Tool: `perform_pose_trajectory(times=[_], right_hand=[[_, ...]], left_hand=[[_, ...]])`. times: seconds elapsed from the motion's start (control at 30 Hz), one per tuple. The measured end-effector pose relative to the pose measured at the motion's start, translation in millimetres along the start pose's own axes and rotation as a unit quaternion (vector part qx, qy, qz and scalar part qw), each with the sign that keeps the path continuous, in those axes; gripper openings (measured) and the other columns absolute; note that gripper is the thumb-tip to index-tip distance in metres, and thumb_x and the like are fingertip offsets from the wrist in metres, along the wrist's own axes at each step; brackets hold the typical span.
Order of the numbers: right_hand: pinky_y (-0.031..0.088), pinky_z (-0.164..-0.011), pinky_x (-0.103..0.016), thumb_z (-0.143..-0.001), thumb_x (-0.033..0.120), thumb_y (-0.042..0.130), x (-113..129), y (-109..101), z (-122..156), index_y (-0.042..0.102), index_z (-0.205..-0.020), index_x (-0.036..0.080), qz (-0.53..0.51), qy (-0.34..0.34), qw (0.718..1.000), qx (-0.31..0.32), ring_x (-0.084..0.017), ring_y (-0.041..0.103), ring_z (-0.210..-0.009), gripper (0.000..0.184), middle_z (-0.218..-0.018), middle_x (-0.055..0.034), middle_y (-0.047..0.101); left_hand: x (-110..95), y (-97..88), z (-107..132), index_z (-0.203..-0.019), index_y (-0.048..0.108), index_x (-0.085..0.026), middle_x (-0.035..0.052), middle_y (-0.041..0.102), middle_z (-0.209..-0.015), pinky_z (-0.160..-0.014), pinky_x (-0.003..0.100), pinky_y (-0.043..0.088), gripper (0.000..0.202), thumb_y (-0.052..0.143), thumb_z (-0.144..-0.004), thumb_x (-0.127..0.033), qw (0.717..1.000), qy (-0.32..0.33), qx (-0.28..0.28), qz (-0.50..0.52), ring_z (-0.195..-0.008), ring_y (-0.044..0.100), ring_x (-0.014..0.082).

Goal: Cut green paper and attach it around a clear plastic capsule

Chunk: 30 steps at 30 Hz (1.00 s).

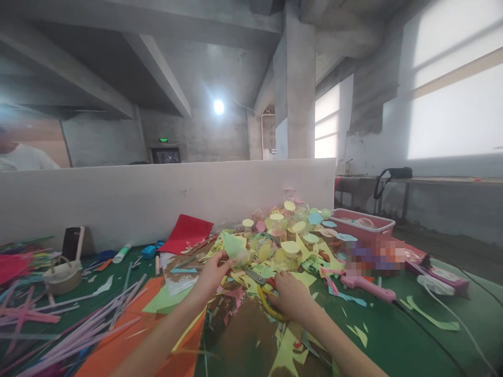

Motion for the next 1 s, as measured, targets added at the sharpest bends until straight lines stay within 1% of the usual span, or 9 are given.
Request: perform_pose_trajectory(times=[0.13,0.2,0.3,0.4,0.5,0.6,0.73,0.87,1.0], right_hand=[[0.046,-0.082,-0.034,-0.085,0.023,0.058,-1,1,1,0.067,-0.107,0.005,-0.014,0.022,1.0,-0.001,-0.033,0.062,-0.103,0.029,-0.108,-0.0212,0.068],[0.045,-0.08,-0.034,-0.085,0.022,0.057,-3,1,3,0.066,-0.104,0.006,-0.037,0.029,0.999,0.003,-0.032,0.063,-0.102,0.026,-0.107,-0.0213,0.068],[0.042,-0.068,-0.031,-0.086,0.025,0.053,-8,0,4,0.063,-0.094,0.01,-0.111,0.049,0.993,0.006,-0.028,0.064,-0.088,0.02,-0.096,-0.018,0.069],[0.034,-0.054,-0.026,-0.083,0.032,0.055,-16,4,3,0.056,-0.085,0.016,-0.239,0.083,0.967,0.006,-0.02,0.059,-0.068,0.016,-0.079,-0.0077,0.065],[0.03,-0.049,-0.024,-0.08,0.038,0.058,-19,16,-1,0.053,-0.085,0.019,-0.367,0.101,0.924,0.018,-0.015,0.052,-0.059,0.02,-0.071,0.0004,0.058],[0.033,-0.052,-0.024,-0.076,0.045,0.064,-16,23,-6,0.054,-0.086,0.019,-0.448,0.094,0.889,0.02,-0.013,0.05,-0.059,0.03,-0.071,0.0018,0.058],[0.034,-0.054,-0.024,-0.066,0.056,0.073,-7,18,-3,0.053,-0.085,0.018,-0.517,0.08,0.852,0.026,-0.012,0.048,-0.059,0.047,-0.07,0.0033,0.055],[0.035,-0.054,-0.024,-0.071,0.062,0.068,4,5,7,0.054,-0.094,0.018,-0.542,0.045,0.837,0.057,-0.012,0.047,-0.059,0.052,-0.069,0.0043,0.052],[0.037,-0.055,-0.023,-0.076,0.062,0.063,13,0,13,0.055,-0.1,0.018,-0.542,0.005,0.836,0.087,-0.012,0.048,-0.061,0.051,-0.072,0.0041,0.052]], left_hand=[[-4,-4.1,1,-0.075,0.062,-0.017,0.0003,0.062,-0.069,-0.055,0.026,0.042,0.044,0.074,-0.056,-0.054,1.0,0.007,-0.018,0.009,-0.056,0.054,0.0138],[-6,-6.8,2,-0.077,0.062,-0.016,0.0012,0.064,-0.071,-0.057,0.027,0.043,0.043,0.074,-0.058,-0.053,1.0,0.011,-0.027,0.011,-0.058,0.055,0.0144],[-8,-11.8,2,-0.081,0.063,-0.016,0.0018,0.066,-0.071,-0.061,0.028,0.045,0.043,0.074,-0.06,-0.052,0.999,0.019,-0.042,0.013,-0.06,0.056,0.0155],[-9,-16.3,1,-0.085,0.063,-0.017,0.0038,0.068,-0.077,-0.065,0.029,0.047,0.045,0.074,-0.062,-0.053,0.998,0.03,-0.054,0.023,-0.066,0.06,0.0172],[-10,-21.2,0,-0.089,0.064,-0.016,0.004,0.068,-0.08,-0.066,0.028,0.047,0.048,0.074,-0.062,-0.055,0.996,0.038,-0.077,0.028,-0.068,0.061,0.0173],[-11,-24.3,0,-0.087,0.064,-0.016,0.0029,0.067,-0.078,-0.066,0.028,0.047,0.046,0.074,-0.063,-0.054,0.994,0.043,-0.095,0.026,-0.067,0.06,0.0168],[-11,-21.8,1,-0.086,0.063,-0.016,0.0022,0.065,-0.075,-0.068,0.03,0.048,0.046,0.075,-0.062,-0.054,0.994,0.04,-0.09,0.038,-0.07,0.061,0.0179],[-11,-15.0,2,-0.084,0.061,-0.016,0.0017,0.064,-0.075,-0.068,0.029,0.049,0.047,0.076,-0.061,-0.054,0.994,0.028,-0.077,0.066,-0.07,0.06,0.017],[-14,-9.3,6,-0.08,0.059,-0.016,-0.0003,0.062,-0.072,-0.068,0.028,0.049,0.047,0.077,-0.06,-0.054,0.993,0.021,-0.073,0.09,-0.07,0.059,0.0156]])
Point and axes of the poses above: each hand's wrist, its own z-axis away from the middle knuckle, its own y-axis out of the palm, x = y × z, the point moved 8 cm from there along -z, towards the middle knuckle
